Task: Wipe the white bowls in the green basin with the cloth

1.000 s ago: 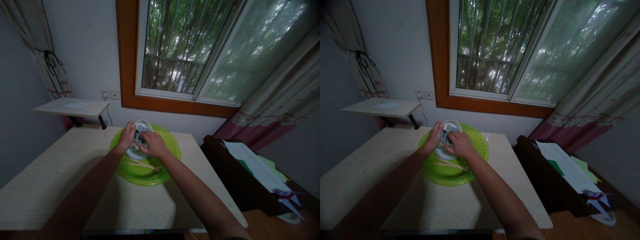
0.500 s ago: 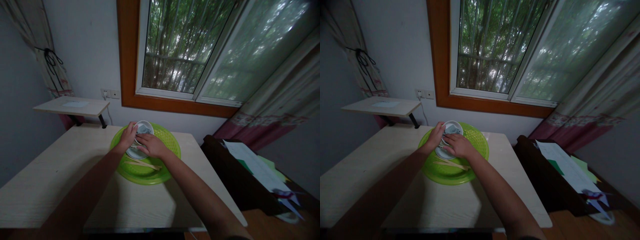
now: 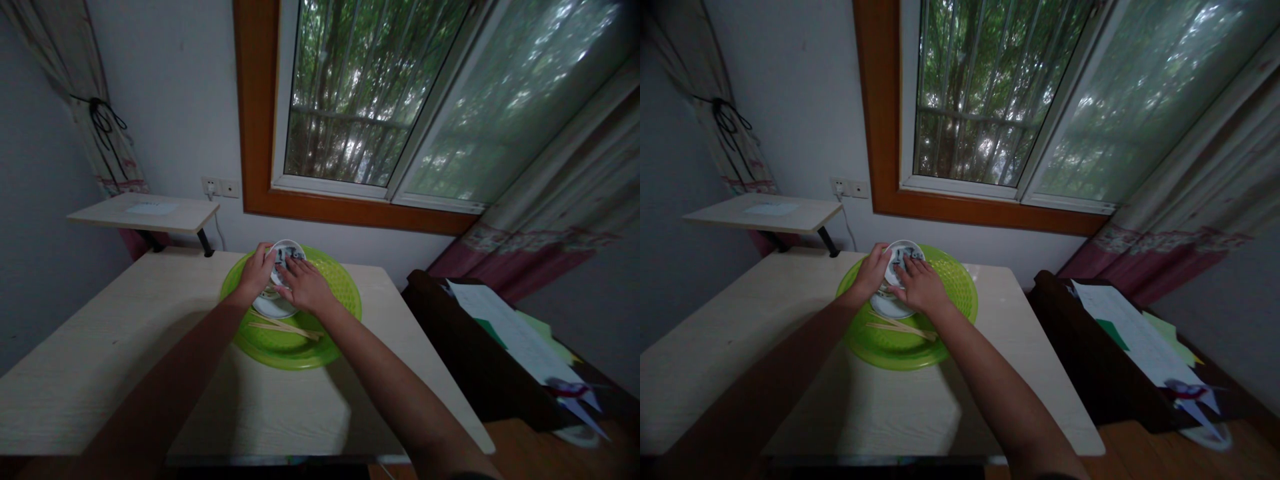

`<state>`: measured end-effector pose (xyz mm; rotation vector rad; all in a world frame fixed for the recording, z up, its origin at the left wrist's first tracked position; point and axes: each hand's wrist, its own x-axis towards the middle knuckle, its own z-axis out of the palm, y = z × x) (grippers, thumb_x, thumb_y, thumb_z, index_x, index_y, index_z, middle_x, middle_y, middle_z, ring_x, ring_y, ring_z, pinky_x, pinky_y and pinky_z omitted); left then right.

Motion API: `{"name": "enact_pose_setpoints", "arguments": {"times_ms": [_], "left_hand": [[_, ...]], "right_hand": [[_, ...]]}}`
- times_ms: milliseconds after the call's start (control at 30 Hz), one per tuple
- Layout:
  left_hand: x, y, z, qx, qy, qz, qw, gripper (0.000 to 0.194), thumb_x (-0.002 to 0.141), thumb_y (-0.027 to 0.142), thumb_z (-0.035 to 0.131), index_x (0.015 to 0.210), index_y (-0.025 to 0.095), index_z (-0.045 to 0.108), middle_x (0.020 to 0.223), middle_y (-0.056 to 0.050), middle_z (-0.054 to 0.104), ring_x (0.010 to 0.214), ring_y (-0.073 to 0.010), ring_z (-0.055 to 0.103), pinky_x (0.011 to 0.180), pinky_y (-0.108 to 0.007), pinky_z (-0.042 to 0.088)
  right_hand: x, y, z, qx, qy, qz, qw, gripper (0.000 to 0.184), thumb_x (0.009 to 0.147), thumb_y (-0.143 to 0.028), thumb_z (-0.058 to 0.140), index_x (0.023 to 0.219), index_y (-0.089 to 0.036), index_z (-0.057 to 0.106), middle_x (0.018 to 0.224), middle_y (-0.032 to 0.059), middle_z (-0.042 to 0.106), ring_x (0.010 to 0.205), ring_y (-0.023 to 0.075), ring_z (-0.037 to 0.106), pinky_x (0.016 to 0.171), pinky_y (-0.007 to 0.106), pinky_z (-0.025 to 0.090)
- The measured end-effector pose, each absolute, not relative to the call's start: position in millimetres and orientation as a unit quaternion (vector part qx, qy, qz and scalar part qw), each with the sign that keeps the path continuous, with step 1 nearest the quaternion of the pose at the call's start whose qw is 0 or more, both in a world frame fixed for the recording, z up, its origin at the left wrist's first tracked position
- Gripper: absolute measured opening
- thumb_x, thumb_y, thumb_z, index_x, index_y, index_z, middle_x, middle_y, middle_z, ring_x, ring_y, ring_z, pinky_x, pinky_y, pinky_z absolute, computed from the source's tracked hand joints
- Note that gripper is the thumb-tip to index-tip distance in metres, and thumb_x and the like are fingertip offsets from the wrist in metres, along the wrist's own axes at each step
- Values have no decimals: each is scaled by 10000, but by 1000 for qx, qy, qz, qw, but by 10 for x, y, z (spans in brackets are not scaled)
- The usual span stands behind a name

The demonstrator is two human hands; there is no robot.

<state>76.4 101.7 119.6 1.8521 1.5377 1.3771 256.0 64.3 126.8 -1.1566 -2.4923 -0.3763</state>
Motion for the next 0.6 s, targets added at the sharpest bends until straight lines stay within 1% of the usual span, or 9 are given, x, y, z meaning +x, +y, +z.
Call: {"name": "enact_pose_setpoints", "arguments": {"times_ms": [67,133,200,233,333,433,533,600], "left_hand": [[758,1014,1201,655,553,485,175,360,986,436,394,1211,240,596,1143,-81,719,1035,-234,670,922,-338,489],[752,1013,1203,655,556,485,165,365,990,430,387,1220,241,597,1163,-81,717,1046,-233,670,929,-337,491],[747,1012,1206,655,560,482,155,367,991,426,384,1227,245,599,1165,-76,718,1047,-231,671,932,-333,491],[745,1011,1208,655,564,480,151,365,989,425,388,1228,247,600,1161,-73,719,1043,-230,671,931,-331,490],[739,1009,1215,656,567,477,144,364,986,422,392,1229,250,601,1161,-69,719,1046,-228,668,939,-328,487],[733,1011,1218,656,563,483,139,367,989,424,383,1222,244,602,1166,-74,715,1058,-235,662,949,-336,483],[730,1011,1222,650,563,490,142,366,992,423,381,1225,242,598,1170,-75,711,1068,-242,659,957,-346,483],[732,1005,1230,651,557,495,145,366,994,419,380,1231,242,595,1195,-77,705,1088,-242,654,975,-352,480]], "right_hand": [[2552,620,1310,-414,-882,-135,177,576,1009,-579,446,1372,-167,619,1433,195,571,1308,325,533,1147,488,341],[2553,606,1346,-409,-887,-133,168,534,1017,-574,430,1239,-167,695,1255,178,669,1192,310,588,1094,479,378],[2561,607,1364,-396,-896,-124,159,507,1023,-563,426,1144,-174,728,1109,153,699,1090,287,611,1037,462,407],[2568,615,1364,-388,-901,-118,156,489,1023,-553,437,1129,-177,731,1076,144,699,1057,278,613,1010,451,419],[2593,658,1337,-352,-918,-95,157,390,1001,-484,521,1148,-181,718,1084,128,688,1026,263,604,950,417,445],[2621,711,1293,-309,-932,-62,181,322,960,-355,584,1200,-167,686,1130,124,680,1047,262,591,949,401,458],[2641,744,1261,-273,-936,-6,223,358,902,-219,588,1246,-140,650,1172,127,673,1095,253,583,995,383,459],[2648,750,1251,-267,-931,36,248,387,876,-178,575,1256,-138,635,1191,124,672,1123,242,586,1017,373,459]]}}
